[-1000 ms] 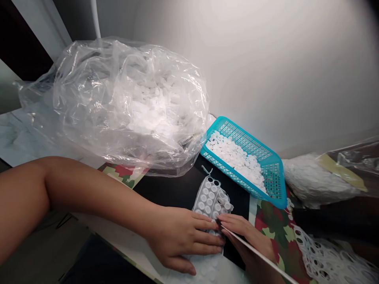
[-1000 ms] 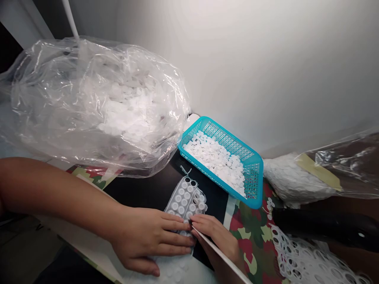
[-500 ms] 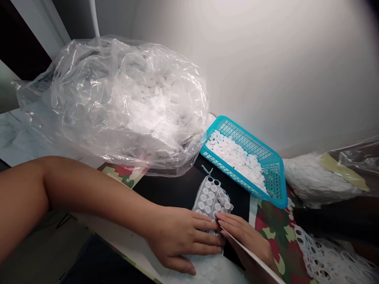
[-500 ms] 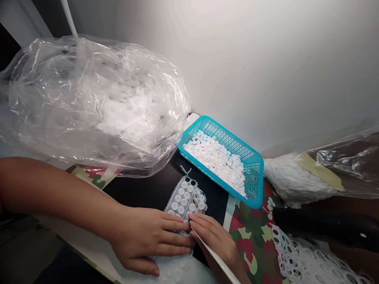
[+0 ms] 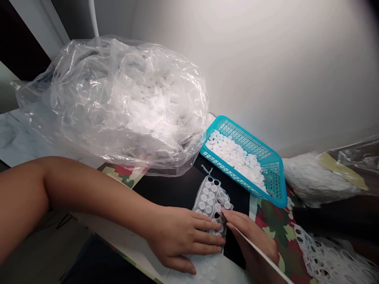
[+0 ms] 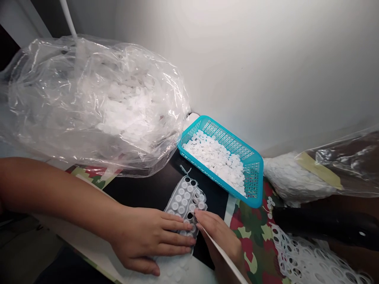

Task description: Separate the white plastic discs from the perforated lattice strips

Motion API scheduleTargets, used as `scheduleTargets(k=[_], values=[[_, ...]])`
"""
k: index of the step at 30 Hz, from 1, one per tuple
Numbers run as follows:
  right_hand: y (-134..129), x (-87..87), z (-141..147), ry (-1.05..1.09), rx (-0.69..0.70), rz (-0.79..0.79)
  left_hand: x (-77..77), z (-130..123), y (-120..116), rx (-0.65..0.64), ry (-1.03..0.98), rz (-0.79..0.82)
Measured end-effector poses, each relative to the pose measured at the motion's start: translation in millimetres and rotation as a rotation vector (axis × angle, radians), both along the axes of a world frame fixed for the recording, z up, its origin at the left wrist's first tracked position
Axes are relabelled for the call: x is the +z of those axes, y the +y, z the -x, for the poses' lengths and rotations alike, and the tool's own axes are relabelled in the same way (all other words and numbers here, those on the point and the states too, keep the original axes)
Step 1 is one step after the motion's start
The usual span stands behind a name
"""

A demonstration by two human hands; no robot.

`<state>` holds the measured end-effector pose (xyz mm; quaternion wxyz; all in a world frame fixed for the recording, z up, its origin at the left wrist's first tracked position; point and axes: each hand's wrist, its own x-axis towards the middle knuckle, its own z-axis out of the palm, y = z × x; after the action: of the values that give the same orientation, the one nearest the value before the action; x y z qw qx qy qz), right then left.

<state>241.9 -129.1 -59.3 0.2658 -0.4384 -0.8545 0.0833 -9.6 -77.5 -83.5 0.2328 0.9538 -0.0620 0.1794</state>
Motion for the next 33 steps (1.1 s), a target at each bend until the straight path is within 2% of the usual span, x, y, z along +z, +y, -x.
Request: scheduleTargets(k=[7,20,33], values=[[3.1,17.0,-1.6,0.041,0.095,0.104,-0.9,0.3,-0.5,0.017,-0.011,0.004],[-0.3,6.8,-3.6,-0.063,0.167,-0.007,5.0,0.6,0.7,0.044,-0.027,-0.018],[1.7,11.2,2.3,-0.073,0.172,-0.063,5.8,0.1,1.7,0.037,0.011,-0.013]])
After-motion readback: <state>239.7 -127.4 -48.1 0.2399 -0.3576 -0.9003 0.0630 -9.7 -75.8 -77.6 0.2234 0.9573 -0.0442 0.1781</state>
